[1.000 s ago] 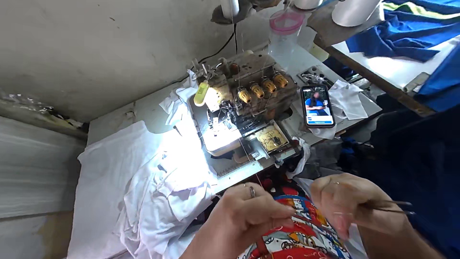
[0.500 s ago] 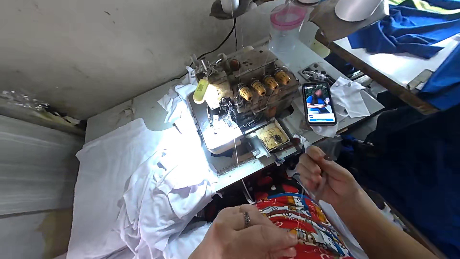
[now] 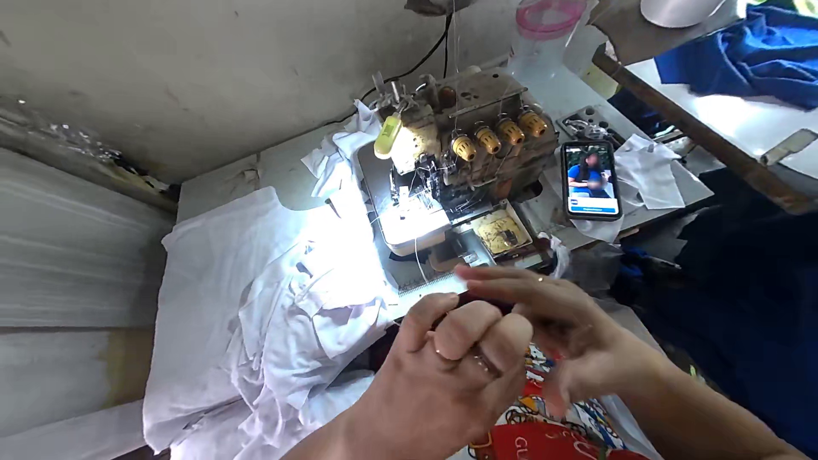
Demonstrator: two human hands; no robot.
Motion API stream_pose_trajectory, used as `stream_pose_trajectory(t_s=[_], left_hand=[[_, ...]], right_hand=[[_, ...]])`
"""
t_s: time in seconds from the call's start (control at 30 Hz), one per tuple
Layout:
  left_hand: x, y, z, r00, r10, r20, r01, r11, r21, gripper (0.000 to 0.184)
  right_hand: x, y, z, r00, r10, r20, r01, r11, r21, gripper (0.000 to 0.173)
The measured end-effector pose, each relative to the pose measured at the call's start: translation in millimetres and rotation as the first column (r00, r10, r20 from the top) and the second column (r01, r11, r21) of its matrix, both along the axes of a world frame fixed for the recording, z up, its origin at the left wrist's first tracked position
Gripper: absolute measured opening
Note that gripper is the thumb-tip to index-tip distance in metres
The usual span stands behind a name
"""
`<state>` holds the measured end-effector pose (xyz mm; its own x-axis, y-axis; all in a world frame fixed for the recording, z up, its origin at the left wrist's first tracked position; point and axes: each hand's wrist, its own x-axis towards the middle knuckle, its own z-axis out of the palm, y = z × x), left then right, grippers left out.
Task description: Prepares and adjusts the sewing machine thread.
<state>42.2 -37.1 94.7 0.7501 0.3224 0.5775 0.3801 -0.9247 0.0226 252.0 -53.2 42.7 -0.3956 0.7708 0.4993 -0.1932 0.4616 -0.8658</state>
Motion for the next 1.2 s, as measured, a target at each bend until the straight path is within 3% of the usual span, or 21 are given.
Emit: stream_pose_trajectory(t_s=[0.07, 0.13, 0.23, 0.37, 0.63, 0.8, 0.9, 1.07, 1.2], left_hand=[[-0.6, 1.8, 4.0, 1.0, -0.007, 0.003, 0.007, 1.0, 0.022, 0.012], [-8.8, 4.4, 7.0, 1.0, 0.018, 0.0, -0.018, 1.0, 0.003, 0.01], [-25.3, 9.6, 4.5, 0.997, 0.058, 0.042, -0.055, 0.996, -0.069, 0.01], [-36.2, 18.4, -5.1, 0.985, 0.101, 0.137, -0.073, 0.978, -0.194, 0.012], [-28.7, 33.8, -26.9, 0.928, 0.227, 0.294, -0.037, 0.845, -0.533, 0.011], [-24.6, 35.9, -34.1, 0.937, 0.265, 0.227, -0.086, 0.806, -0.585, 0.02], [-22.5, 37.1, -36.4, 0.948, 0.252, 0.195, -0.093, 0.804, -0.587, 0.024], [-19.6, 39.8, -42.2, 0.948, 0.231, 0.217, -0.064, 0.81, -0.583, 0.034], [-22.3, 44.4, -53.5, 0.894, 0.257, 0.368, 0.044, 0.766, -0.642, 0.04]], right_hand=[[-11.6, 6.2, 2.3, 0.975, 0.223, -0.007, -0.224, 0.974, -0.039, 0.07], [-16.5, 13.0, -2.1, 0.955, 0.298, -0.003, -0.297, 0.951, -0.083, 0.047], [-16.2, 19.2, -12.9, 0.963, 0.267, -0.03, -0.268, 0.952, -0.148, 0.03], [-13.4, 19.2, -15.8, 0.993, 0.112, -0.019, -0.114, 0.977, -0.182, 0.013], [-16.3, 17.8, -21.9, 0.985, -0.163, 0.062, 0.163, 0.987, -0.001, 0.014], [-23.9, 16.2, -27.4, 0.927, -0.36, 0.102, 0.344, 0.927, 0.148, 0.023], [-25.2, 17.5, -27.7, 0.909, -0.405, 0.102, 0.379, 0.902, 0.209, 0.017], [-23.7, 18.6, -29.9, 0.904, -0.414, 0.107, 0.391, 0.901, 0.186, 0.019], [-22.5, 18.2, -32.1, 0.919, -0.388, 0.068, 0.384, 0.921, 0.064, 0.019]])
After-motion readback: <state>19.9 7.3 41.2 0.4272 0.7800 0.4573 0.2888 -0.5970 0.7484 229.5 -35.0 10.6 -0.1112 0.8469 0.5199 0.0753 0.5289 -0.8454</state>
